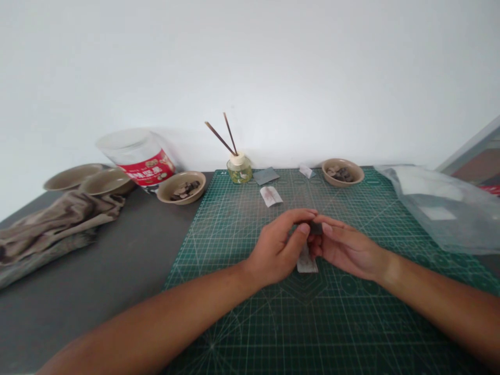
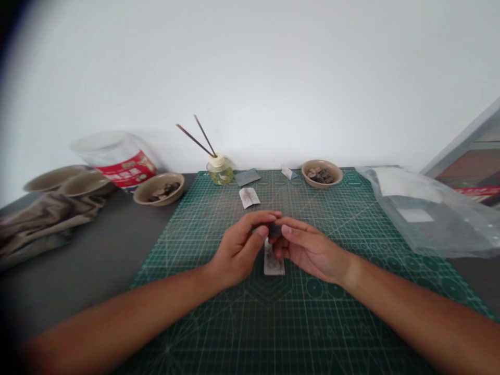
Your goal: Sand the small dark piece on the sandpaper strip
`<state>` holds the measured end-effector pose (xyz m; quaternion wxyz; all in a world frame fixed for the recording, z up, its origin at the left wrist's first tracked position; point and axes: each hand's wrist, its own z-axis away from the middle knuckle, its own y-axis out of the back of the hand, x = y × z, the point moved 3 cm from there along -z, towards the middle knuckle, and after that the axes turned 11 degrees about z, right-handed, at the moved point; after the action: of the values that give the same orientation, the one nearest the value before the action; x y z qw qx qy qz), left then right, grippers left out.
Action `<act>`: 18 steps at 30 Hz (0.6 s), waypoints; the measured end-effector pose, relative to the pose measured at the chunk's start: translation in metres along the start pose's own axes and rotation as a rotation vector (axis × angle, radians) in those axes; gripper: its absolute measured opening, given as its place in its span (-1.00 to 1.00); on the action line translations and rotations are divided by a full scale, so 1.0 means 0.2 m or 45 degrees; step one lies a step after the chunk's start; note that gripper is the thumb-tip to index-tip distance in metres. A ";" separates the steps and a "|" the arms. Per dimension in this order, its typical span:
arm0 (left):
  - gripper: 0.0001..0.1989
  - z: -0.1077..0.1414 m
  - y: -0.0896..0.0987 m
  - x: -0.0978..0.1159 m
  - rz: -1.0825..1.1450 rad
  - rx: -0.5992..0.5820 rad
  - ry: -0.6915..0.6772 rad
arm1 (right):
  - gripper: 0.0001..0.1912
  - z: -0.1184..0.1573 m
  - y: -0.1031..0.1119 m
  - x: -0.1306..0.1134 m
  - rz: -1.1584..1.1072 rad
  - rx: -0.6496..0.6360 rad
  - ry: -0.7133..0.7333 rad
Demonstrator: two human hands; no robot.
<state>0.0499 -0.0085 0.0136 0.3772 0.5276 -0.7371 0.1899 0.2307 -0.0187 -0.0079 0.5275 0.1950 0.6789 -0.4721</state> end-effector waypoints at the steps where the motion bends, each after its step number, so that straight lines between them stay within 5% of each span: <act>1: -0.76 0.00 0.00 0.00 -0.021 -0.011 -0.021 | -0.72 0.00 0.00 0.00 -0.001 0.002 0.007; 18: -0.71 0.00 0.01 0.01 -0.116 -0.044 -0.062 | -0.71 -0.01 -0.02 0.01 -0.012 0.014 -0.011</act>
<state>0.0477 -0.0084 0.0148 0.3763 0.5585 -0.7245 0.1470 0.2259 -0.0199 -0.0073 0.5270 0.1927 0.6749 -0.4793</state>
